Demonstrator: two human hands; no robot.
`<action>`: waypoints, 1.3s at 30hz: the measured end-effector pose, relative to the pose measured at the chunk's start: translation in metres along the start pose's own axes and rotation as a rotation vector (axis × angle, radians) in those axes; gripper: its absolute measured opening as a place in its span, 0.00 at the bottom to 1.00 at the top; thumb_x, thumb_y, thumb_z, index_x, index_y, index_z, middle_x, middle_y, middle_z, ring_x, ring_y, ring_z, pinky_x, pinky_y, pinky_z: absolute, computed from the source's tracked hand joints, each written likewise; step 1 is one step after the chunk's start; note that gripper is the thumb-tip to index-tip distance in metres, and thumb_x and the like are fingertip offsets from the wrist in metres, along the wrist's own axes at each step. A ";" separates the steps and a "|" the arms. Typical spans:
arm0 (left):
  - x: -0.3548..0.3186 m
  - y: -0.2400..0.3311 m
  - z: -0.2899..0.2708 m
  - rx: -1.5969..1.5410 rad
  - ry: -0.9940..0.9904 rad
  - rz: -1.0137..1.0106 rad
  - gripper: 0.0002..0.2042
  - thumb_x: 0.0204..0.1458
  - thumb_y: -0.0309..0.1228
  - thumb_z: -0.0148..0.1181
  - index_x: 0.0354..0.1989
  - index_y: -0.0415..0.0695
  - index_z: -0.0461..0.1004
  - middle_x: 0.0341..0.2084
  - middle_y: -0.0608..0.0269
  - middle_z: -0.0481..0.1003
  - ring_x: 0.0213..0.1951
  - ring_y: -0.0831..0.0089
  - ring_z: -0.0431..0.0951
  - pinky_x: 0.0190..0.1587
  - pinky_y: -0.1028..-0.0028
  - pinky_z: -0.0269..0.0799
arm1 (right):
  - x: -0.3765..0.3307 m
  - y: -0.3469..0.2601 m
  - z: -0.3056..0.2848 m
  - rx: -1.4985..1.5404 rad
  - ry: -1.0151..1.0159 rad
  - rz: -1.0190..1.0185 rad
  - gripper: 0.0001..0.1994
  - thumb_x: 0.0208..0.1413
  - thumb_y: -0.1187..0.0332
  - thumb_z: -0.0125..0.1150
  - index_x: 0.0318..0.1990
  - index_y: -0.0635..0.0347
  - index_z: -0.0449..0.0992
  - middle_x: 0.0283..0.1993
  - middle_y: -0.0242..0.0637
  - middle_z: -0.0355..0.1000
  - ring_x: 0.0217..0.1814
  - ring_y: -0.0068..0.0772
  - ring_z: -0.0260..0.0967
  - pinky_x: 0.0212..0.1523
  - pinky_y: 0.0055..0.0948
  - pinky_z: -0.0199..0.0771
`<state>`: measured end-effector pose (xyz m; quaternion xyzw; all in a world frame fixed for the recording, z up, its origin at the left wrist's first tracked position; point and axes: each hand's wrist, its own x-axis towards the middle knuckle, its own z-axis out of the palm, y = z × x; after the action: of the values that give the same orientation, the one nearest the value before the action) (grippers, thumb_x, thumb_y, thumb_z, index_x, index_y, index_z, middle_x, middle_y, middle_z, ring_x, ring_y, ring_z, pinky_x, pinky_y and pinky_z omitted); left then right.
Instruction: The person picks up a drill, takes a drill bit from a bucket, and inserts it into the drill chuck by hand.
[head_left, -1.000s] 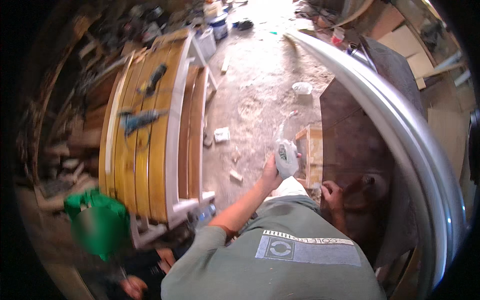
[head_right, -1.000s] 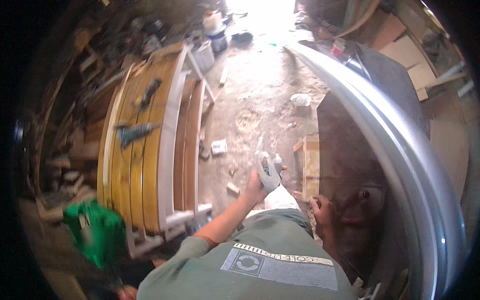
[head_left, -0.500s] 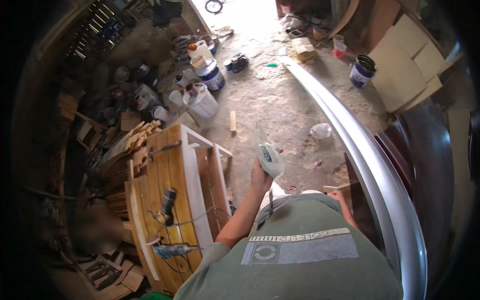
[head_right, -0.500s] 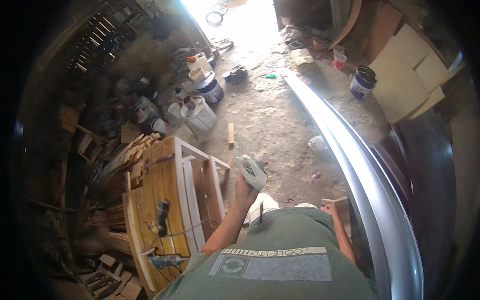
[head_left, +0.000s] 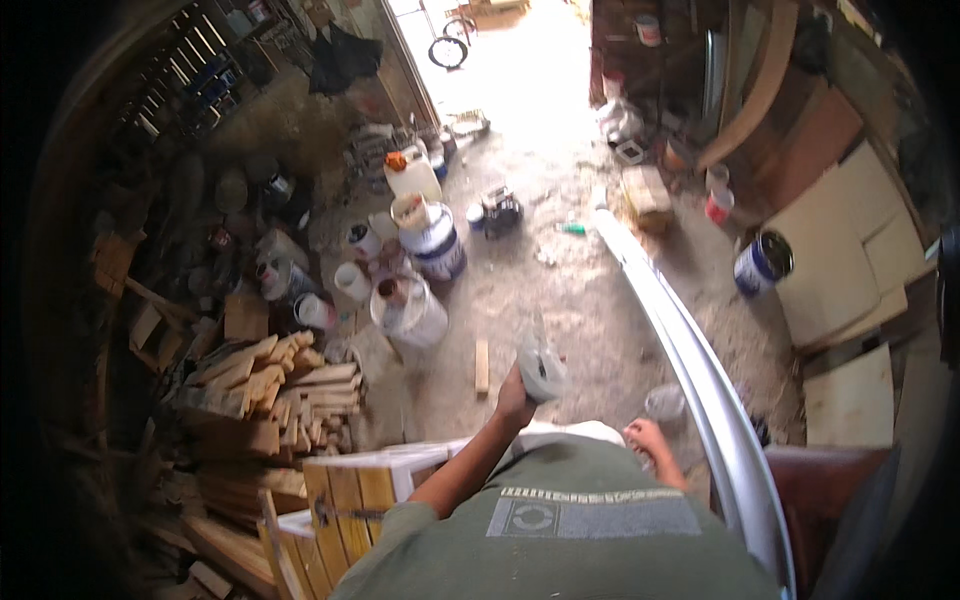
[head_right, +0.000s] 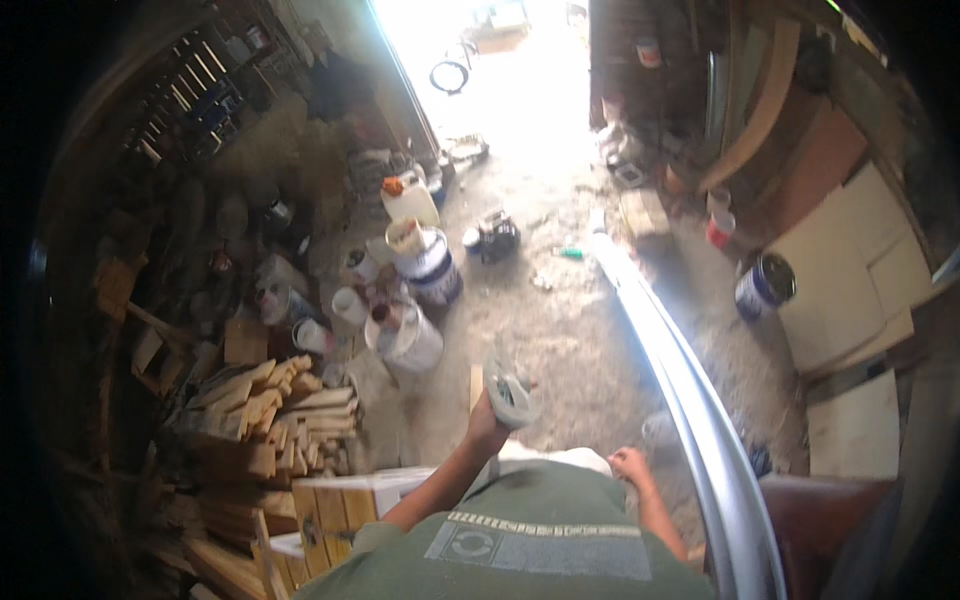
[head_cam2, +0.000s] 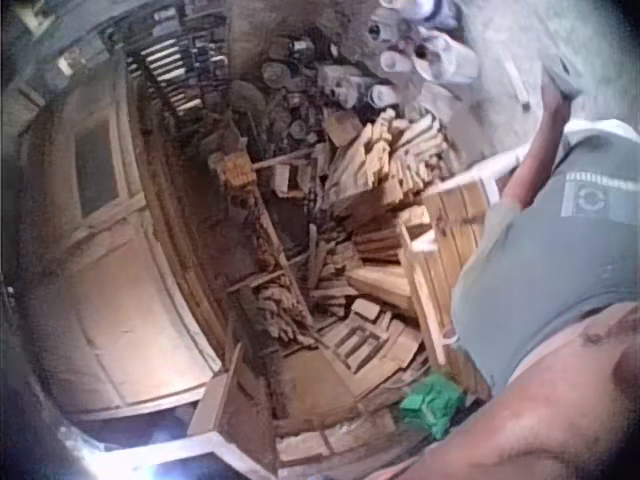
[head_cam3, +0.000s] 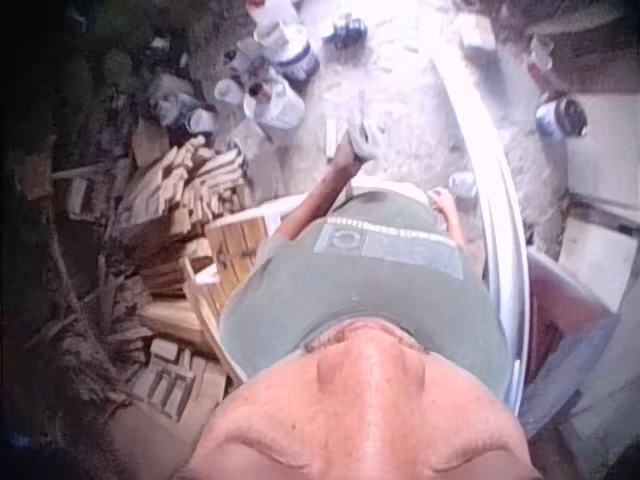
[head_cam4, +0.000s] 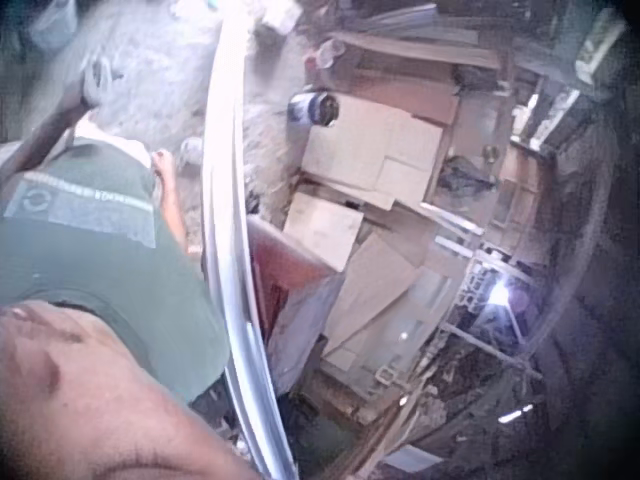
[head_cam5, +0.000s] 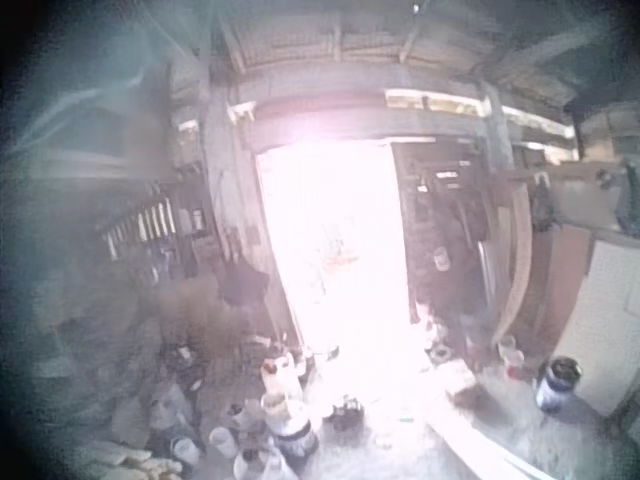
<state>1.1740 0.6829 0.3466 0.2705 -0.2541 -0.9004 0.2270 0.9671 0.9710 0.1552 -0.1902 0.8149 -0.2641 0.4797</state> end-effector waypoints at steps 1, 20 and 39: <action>0.028 0.021 -0.001 -0.005 0.006 -0.039 0.23 0.66 0.48 0.38 0.61 0.46 0.64 0.55 0.53 0.71 0.54 0.63 0.73 0.56 0.58 0.70 | 0.019 -0.028 -0.004 0.014 0.059 -0.085 0.13 0.54 0.62 0.65 0.40 0.63 0.79 0.26 0.39 0.76 0.25 0.28 0.74 0.25 0.29 0.73; 0.503 0.264 -0.002 -0.323 0.101 0.218 0.24 0.68 0.47 0.34 0.63 0.47 0.62 0.55 0.61 0.70 0.55 0.70 0.71 0.59 0.66 0.67 | 0.350 -0.713 -0.163 -0.327 -0.109 -1.242 0.30 0.42 0.60 0.76 0.53 0.59 0.70 0.59 0.49 0.65 0.57 0.52 0.69 0.50 0.42 0.75; 0.494 0.333 -0.063 -0.403 0.531 0.815 0.29 0.63 0.53 0.45 0.65 0.47 0.60 0.56 0.63 0.70 0.56 0.71 0.71 0.57 0.66 0.69 | 0.430 -0.902 -0.053 -0.784 -0.769 -1.576 0.11 0.58 0.69 0.59 0.37 0.70 0.80 0.32 0.53 0.76 0.36 0.54 0.75 0.38 0.40 0.72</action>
<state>0.9315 0.1362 0.3107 0.3196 -0.0939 -0.6703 0.6631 0.7709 0.0310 0.4362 -0.9039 0.2700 -0.1391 0.3012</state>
